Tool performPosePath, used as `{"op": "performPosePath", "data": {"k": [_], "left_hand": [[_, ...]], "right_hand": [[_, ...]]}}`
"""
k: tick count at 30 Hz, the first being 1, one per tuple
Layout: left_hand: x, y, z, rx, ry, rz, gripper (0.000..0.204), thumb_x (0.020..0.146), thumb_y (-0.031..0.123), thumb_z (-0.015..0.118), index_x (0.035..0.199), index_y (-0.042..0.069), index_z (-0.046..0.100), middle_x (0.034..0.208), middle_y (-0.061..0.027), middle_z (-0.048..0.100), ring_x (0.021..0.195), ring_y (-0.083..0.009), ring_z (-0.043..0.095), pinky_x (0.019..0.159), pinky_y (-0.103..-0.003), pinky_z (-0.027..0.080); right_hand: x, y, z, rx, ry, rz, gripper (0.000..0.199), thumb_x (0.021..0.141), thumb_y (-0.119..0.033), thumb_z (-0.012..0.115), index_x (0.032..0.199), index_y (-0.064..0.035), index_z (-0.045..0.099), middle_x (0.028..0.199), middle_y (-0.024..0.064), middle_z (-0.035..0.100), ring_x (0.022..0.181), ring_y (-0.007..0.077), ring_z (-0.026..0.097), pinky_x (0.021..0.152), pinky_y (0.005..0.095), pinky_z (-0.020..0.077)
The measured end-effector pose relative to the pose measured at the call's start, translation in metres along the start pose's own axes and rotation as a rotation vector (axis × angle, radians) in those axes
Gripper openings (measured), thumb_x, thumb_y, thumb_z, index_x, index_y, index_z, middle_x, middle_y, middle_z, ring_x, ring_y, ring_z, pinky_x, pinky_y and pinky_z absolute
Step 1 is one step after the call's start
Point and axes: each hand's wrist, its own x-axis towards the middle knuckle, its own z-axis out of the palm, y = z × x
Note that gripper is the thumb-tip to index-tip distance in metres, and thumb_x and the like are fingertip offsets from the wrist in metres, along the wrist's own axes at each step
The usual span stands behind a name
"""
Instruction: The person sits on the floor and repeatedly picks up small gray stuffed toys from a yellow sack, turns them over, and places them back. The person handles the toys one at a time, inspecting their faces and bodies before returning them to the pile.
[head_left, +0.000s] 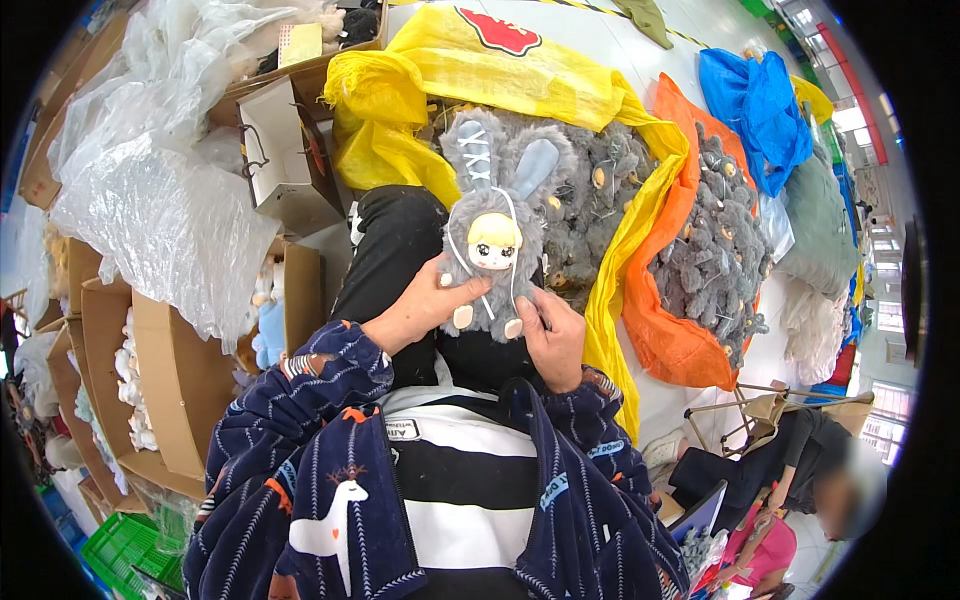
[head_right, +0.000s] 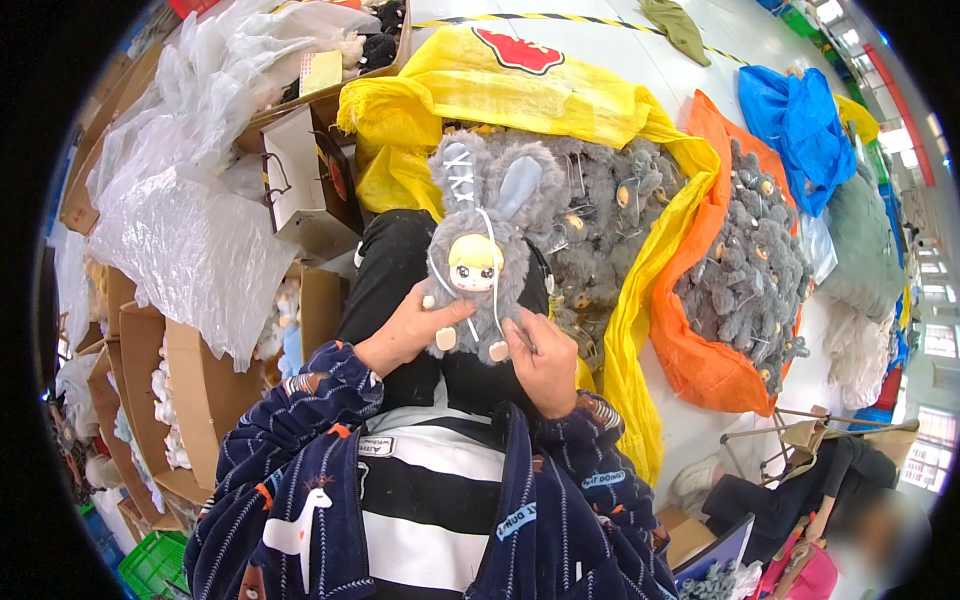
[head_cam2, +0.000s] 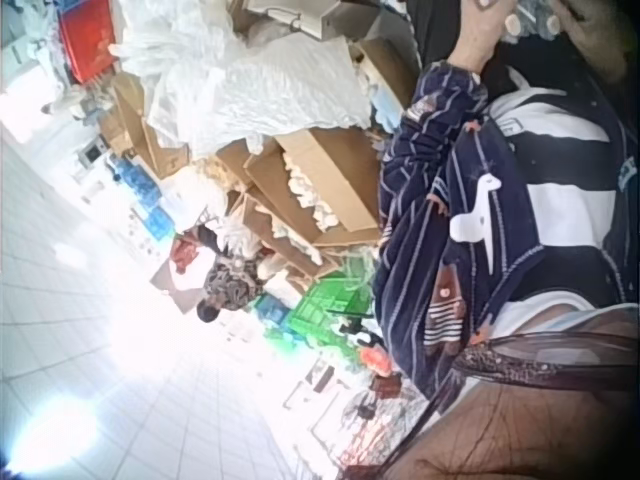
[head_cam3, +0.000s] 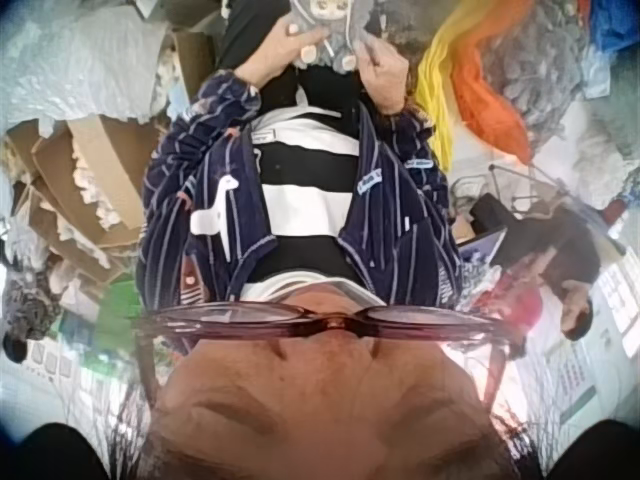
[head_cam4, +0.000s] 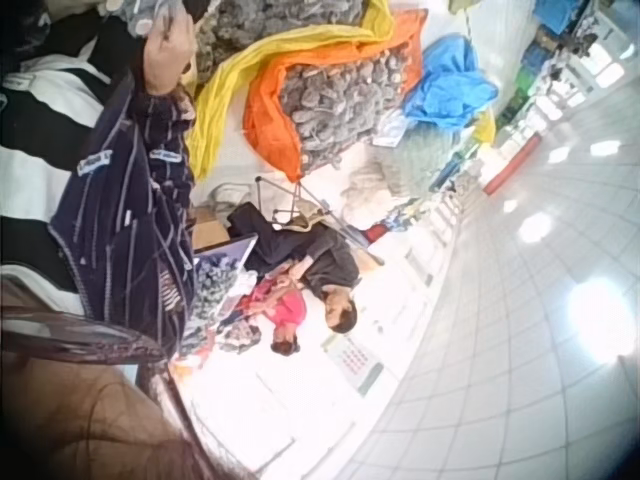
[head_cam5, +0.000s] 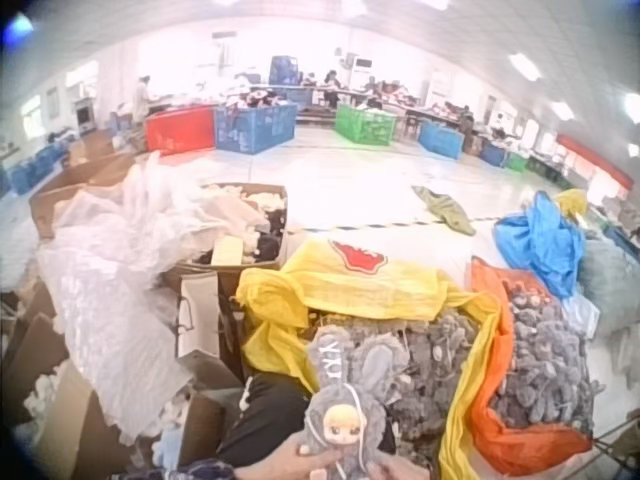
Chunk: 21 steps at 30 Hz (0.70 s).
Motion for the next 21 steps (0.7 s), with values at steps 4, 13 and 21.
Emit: {"op": "performPosePath", "data": {"k": [4, 13, 21], "left_hand": [[0.002, -0.007, -0.001, 0.158, 0.043, 0.069, 0.037, 0.082, 0.013, 0.065, 0.115, 0.001, 0.053, 0.106, -0.0045, 0.059, 0.095, -0.0117, 0.055, 0.085, -0.027, 0.043], [0.005, -0.003, -0.002, 0.037, 0.124, 0.063, 0.037, 0.081, 0.012, 0.066, 0.114, 0.001, 0.052, 0.106, -0.0048, 0.06, 0.095, -0.0129, 0.056, 0.085, -0.028, 0.045], [0.007, -0.014, -0.007, -0.104, 0.146, 0.045, 0.033, 0.081, 0.006, 0.062, 0.112, 0.002, 0.053, 0.101, -0.0038, 0.061, 0.089, -0.0127, 0.059, 0.078, -0.027, 0.048]], "right_hand": [[0.002, -0.002, 0.009, 0.445, 0.045, 0.348, 0.017, 0.085, -0.011, 0.059, 0.096, 0.0013, 0.06, 0.063, 0.0031, 0.055, 0.056, 0.0093, 0.052, 0.048, 0.0231, 0.0399], [0.013, 0.002, -0.012, 1.239, 0.008, 0.73, 0.027, 0.088, -0.012, 0.052, 0.114, -0.0051, 0.053, 0.074, 0.0022, 0.055, 0.047, 0.0024, 0.037, 0.043, 0.0177, 0.0312], [-0.009, -0.003, 0.022, 0.451, -0.035, 0.312, 0.02, 0.083, -0.011, 0.063, 0.1, -0.004, 0.056, 0.068, -0.0019, 0.055, 0.056, 0.0028, 0.049, 0.049, 0.0175, 0.038]]}}
